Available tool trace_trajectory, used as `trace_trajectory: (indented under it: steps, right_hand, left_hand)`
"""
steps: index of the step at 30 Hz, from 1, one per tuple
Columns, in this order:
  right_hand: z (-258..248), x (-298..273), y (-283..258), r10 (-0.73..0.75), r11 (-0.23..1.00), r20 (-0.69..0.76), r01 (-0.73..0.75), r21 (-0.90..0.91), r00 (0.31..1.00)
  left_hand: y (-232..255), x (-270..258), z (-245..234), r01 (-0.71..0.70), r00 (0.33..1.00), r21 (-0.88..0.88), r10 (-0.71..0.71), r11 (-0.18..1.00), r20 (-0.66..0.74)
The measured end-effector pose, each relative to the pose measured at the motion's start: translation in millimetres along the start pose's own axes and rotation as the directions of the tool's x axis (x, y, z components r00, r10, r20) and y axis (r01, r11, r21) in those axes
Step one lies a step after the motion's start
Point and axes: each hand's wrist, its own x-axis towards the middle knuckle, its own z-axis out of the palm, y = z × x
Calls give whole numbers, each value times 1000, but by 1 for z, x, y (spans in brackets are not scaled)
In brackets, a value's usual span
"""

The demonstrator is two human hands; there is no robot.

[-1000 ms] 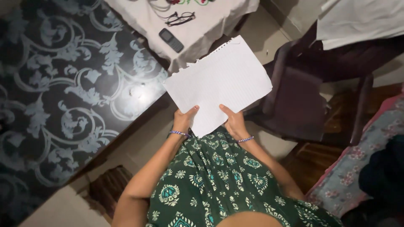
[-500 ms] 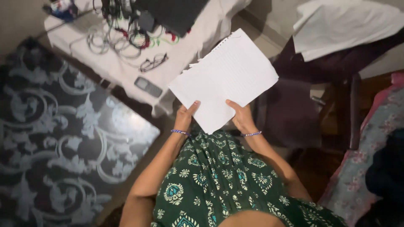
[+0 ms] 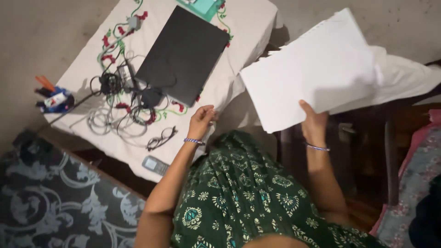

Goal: Organizing various stationery and electronic items on a desk including a laptop, notebooks, and cables.

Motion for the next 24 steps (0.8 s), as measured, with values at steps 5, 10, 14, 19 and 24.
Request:
trace_trajectory:
  steps: [5,10,14,19,24]
  right_hand:
    - [23,41,-77,81,950,-278,-159,-269,957]
    - [-19,117,-89,-193,931,49,199,-306,980]
    - [-25,176,-125,-112,989,-133,98,-108,985]
    - [-38,239,-152,-133,984,-94,120,-133,987]
    - [-43,280,-164,47,985,-305,-96,-147,951]
  left_hand:
    - [59,75,53,-286,955,448,292,847,59]
    - [118,152,120,-344,922,680,369,647,116]
    - [133,237,178,-448,866,794,422,412,269]
    - [120,359,253,-502,821,864,339,42,460]
    - [69,467,326,-531,796,784,129,-320,592]
